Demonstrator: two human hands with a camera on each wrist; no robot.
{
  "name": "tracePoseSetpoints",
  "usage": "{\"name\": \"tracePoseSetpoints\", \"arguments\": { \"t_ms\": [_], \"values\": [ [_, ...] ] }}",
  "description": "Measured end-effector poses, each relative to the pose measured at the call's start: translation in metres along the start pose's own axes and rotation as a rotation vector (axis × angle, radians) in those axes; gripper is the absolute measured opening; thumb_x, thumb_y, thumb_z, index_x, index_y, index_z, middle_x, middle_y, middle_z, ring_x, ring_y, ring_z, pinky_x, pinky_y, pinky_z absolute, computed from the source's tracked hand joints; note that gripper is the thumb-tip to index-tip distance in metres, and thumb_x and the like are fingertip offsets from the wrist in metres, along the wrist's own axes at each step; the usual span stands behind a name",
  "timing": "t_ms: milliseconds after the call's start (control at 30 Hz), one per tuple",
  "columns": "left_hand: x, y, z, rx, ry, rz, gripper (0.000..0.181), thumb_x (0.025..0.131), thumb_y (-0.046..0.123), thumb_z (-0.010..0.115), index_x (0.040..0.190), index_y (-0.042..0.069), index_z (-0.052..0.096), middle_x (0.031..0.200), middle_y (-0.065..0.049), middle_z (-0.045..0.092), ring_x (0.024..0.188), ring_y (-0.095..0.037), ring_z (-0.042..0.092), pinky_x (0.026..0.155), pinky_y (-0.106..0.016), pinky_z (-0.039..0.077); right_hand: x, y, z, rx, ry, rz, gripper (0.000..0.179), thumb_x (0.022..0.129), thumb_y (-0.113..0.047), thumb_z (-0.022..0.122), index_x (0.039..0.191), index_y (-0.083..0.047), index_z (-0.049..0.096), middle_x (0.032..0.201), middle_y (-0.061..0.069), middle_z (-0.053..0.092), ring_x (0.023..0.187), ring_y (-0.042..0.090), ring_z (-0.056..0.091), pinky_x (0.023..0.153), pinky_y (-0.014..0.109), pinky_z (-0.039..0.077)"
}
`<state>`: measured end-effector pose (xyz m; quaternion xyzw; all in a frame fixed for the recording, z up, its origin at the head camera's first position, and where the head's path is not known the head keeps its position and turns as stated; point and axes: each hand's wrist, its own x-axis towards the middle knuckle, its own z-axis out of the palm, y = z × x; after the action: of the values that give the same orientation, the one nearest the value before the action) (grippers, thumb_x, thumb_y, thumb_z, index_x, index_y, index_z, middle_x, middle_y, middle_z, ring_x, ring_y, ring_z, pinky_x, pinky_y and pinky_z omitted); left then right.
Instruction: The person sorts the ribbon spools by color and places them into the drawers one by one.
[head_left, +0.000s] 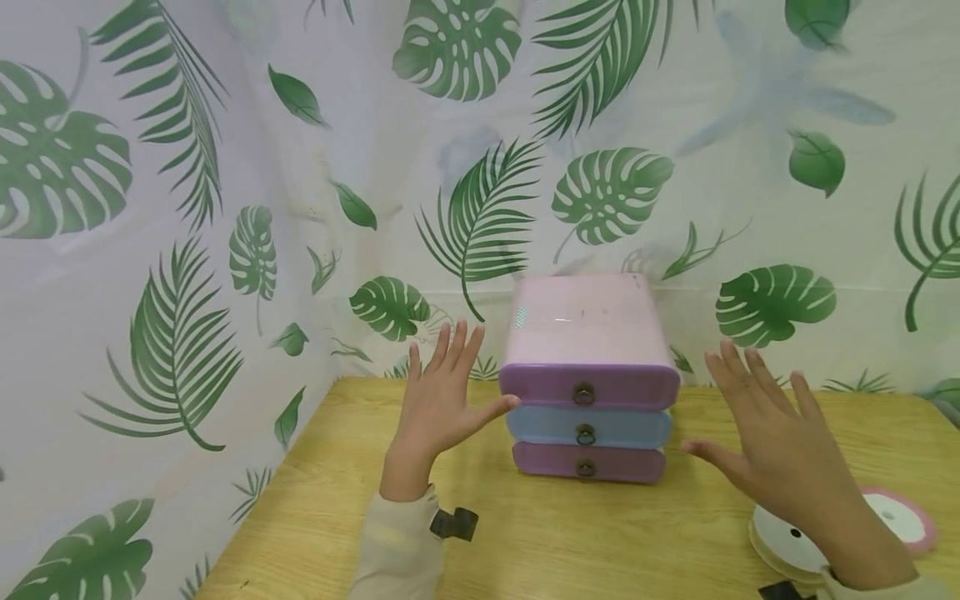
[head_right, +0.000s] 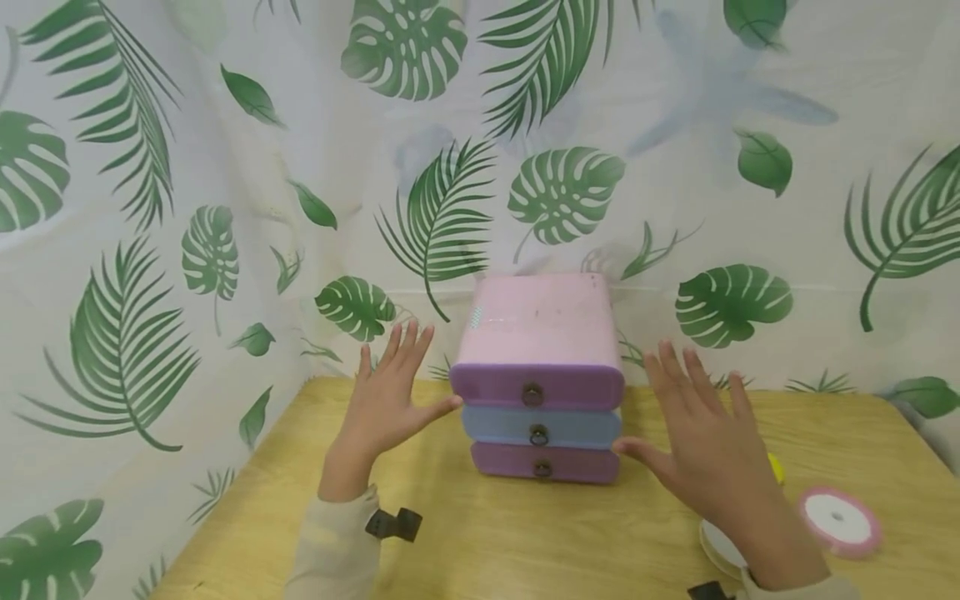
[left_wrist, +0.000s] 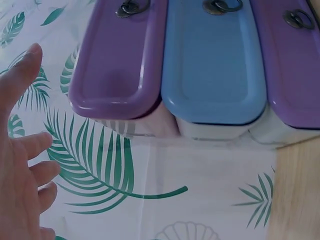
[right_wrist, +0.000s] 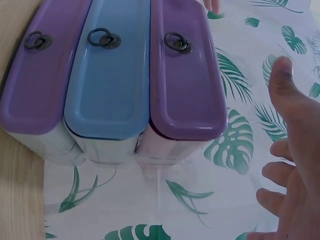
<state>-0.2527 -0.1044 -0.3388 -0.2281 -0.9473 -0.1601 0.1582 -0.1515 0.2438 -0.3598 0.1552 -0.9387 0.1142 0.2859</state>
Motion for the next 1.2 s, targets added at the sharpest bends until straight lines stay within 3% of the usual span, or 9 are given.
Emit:
{"name": "tracePoseSetpoints", "arguments": {
  "t_ms": [100,233,433,600,700,833,933,1200],
  "values": [
    [0.007,0.003,0.0,-0.057,0.011,-0.006,0.113,0.065,0.097,0.012,0.156,0.03,0.011,0.162,-0.001,0.011,0.151,-0.022,0.008,0.118,-0.057,-0.004,0.004,-0.004,0.003,0.016,0.101,-0.031,0.088,0.089,-0.066,0.047,0.154,-0.011,0.024,0.157,0.015,0.028,0.149,0.025,0.018,0.116,0.059,0.013],
    [0.016,0.007,0.002,-0.136,0.038,-0.008,0.115,0.065,0.097,0.014,0.155,0.026,0.019,0.161,-0.005,0.021,0.15,-0.022,0.016,0.118,-0.058,0.005,0.011,-0.011,0.006,0.068,0.246,-0.072,0.088,0.086,-0.074,0.036,0.145,-0.008,0.043,0.144,0.018,0.049,0.136,0.033,0.042,0.102,0.061,0.032],
    [0.027,0.009,0.009,-0.226,0.123,-0.001,0.117,0.067,0.097,0.017,0.151,0.018,0.033,0.155,-0.009,0.036,0.143,-0.03,0.033,0.112,-0.062,0.023,0.017,-0.022,0.011,0.123,0.36,-0.13,0.088,0.088,-0.071,0.034,0.13,0.003,0.055,0.126,0.023,0.059,0.11,0.045,0.054,0.085,0.06,0.04],
    [0.035,0.009,0.015,-0.311,0.135,-0.02,0.114,0.067,0.097,0.021,0.149,0.02,0.037,0.153,-0.008,0.04,0.139,-0.033,0.039,0.107,-0.064,0.029,0.018,-0.027,0.02,0.15,0.373,-0.157,0.082,0.09,-0.068,0.038,0.127,0.002,0.058,0.116,0.022,0.061,0.097,0.04,0.059,0.08,0.052,0.043],
    [0.041,0.01,0.018,-0.364,0.135,-0.02,0.105,0.072,0.093,0.028,0.148,0.022,0.039,0.152,-0.007,0.042,0.138,-0.032,0.04,0.107,-0.063,0.03,0.018,-0.029,0.025,0.161,0.35,-0.159,0.077,0.09,-0.065,0.042,0.129,-0.002,0.058,0.114,0.018,0.06,0.083,0.03,0.059,0.07,0.042,0.046],
    [0.048,0.011,0.023,-0.446,0.146,-0.007,0.081,0.084,0.072,0.049,0.145,0.02,0.044,0.149,-0.006,0.045,0.136,-0.033,0.041,0.106,-0.061,0.033,0.018,-0.033,0.032,0.171,0.303,-0.138,0.067,0.09,-0.057,0.052,0.131,-0.004,0.057,0.115,0.016,0.058,0.068,0.014,0.05,0.052,0.027,0.041],
    [0.052,0.013,0.026,-0.505,0.147,-0.004,0.066,0.087,0.052,0.058,0.142,0.018,0.047,0.146,-0.005,0.047,0.134,-0.031,0.043,0.105,-0.058,0.035,0.017,-0.038,0.036,0.177,0.268,-0.107,0.06,0.09,-0.049,0.061,0.131,-0.006,0.057,0.114,0.015,0.057,0.06,0.005,0.041,0.046,0.019,0.034],
    [0.058,0.017,0.031,-0.637,0.072,-0.072,0.059,0.087,0.037,0.063,0.141,0.018,0.048,0.147,-0.006,0.044,0.131,-0.031,0.042,0.1,-0.058,0.039,0.016,-0.046,0.049,0.19,0.254,-0.049,0.053,0.085,-0.035,0.072,0.129,-0.008,0.057,0.109,0.013,0.057,0.058,0.005,0.04,0.042,0.016,0.031]
  ]
}}
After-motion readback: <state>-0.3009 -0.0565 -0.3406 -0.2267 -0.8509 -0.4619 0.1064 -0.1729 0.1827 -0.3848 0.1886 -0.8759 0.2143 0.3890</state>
